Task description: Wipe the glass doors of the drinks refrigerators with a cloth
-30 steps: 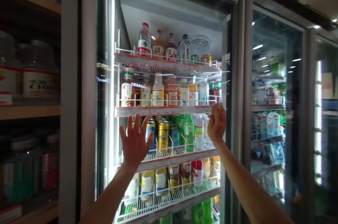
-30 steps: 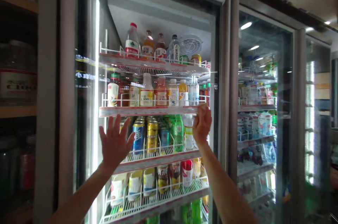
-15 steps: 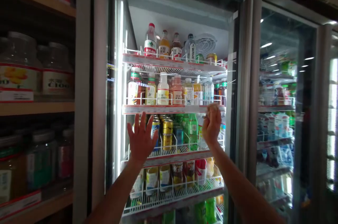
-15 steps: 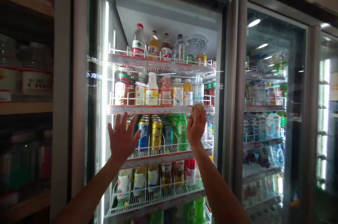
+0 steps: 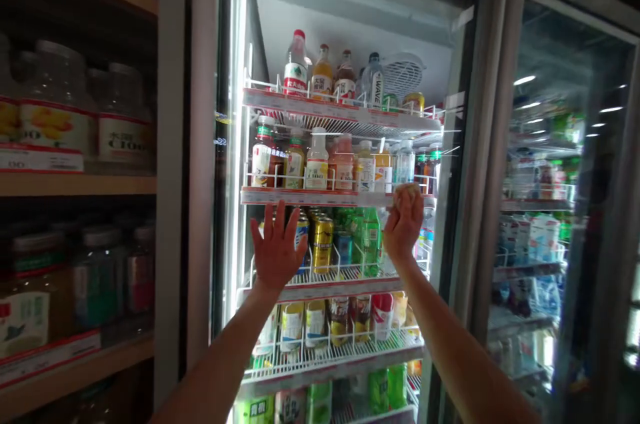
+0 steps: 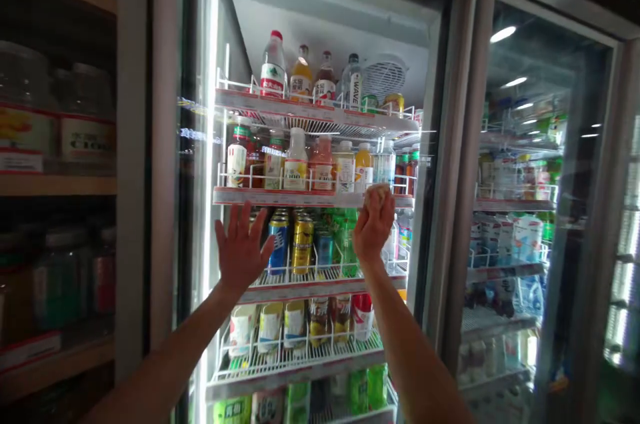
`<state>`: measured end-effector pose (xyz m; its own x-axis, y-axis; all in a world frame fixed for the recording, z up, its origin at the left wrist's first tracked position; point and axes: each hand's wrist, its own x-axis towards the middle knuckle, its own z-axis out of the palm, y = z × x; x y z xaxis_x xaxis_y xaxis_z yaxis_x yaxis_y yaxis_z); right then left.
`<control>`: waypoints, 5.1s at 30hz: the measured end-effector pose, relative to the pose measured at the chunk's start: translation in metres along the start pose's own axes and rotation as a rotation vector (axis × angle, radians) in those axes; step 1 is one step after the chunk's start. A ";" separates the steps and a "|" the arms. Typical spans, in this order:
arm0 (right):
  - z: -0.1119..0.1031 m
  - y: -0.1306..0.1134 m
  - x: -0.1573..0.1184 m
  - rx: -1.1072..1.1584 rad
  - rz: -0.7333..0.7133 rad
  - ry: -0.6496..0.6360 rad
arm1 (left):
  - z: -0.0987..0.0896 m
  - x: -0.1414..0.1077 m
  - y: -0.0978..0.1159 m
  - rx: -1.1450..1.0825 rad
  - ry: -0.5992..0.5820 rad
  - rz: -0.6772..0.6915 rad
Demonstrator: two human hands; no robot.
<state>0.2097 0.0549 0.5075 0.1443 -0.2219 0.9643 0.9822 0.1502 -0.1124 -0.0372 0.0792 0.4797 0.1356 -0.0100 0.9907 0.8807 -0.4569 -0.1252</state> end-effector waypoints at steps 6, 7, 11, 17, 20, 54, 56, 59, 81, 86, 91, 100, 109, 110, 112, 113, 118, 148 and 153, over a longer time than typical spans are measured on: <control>0.007 -0.062 -0.024 0.126 -0.372 -0.274 | -0.001 0.001 -0.001 0.002 0.007 0.012; 0.006 -0.059 -0.025 0.122 -0.383 -0.273 | -0.001 0.001 -0.001 -0.001 0.009 0.012; 0.000 -0.012 -0.008 0.058 -0.216 -0.094 | -0.002 0.001 0.000 -0.009 0.008 0.006; 0.003 -0.033 -0.013 0.130 -0.315 -0.184 | 0.000 0.001 0.002 -0.017 0.037 -0.013; -0.004 -0.034 -0.028 0.127 -0.438 -0.279 | -0.001 0.001 0.002 -0.023 0.019 -0.027; -0.024 0.079 -0.019 -0.022 0.107 0.031 | 0.001 -0.006 0.006 -0.034 0.010 -0.072; -0.019 0.060 -0.020 0.009 0.096 0.021 | 0.002 -0.006 0.006 -0.019 0.012 -0.061; -0.015 0.013 -0.037 0.132 -0.212 -0.197 | 0.002 -0.006 0.005 -0.004 0.015 -0.044; -0.023 0.050 -0.040 0.036 0.046 -0.011 | 0.001 -0.008 0.006 0.012 -0.002 -0.044; -0.013 -0.006 -0.051 0.145 -0.131 -0.110 | 0.001 -0.008 0.006 0.005 -0.006 -0.059; -0.022 0.000 -0.062 0.161 -0.372 -0.297 | 0.001 -0.008 0.006 -0.022 -0.009 -0.063; -0.018 0.000 -0.060 0.100 -0.123 -0.127 | 0.001 -0.008 0.005 0.000 -0.005 -0.053; -0.022 0.038 -0.045 0.018 -0.004 -0.022 | 0.000 -0.009 0.006 0.007 -0.021 -0.050; -0.020 0.035 -0.046 0.027 0.028 -0.004 | 0.000 -0.009 0.007 0.012 -0.022 -0.052; -0.018 0.018 -0.053 0.088 -0.048 -0.052 | 0.000 -0.009 0.006 0.018 -0.023 -0.055; -0.017 0.006 -0.058 0.119 -0.132 -0.111 | 0.000 -0.009 0.006 0.015 -0.019 -0.054; -0.015 0.006 -0.052 0.075 -0.255 -0.198 | 0.001 -0.008 0.005 -0.008 0.001 -0.041; -0.004 -0.023 -0.027 0.212 -0.253 -0.289 | 0.020 0.040 0.115 -0.621 0.041 0.026; -0.033 0.048 -0.022 0.239 -0.352 -0.306 | 0.044 0.052 0.162 -0.463 0.057 -0.040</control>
<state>0.2576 0.0355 0.4727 -0.2663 -0.0122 0.9638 0.9050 0.3409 0.2544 0.1331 0.0440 0.5090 0.0688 -0.0275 0.9973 0.5880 -0.8064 -0.0628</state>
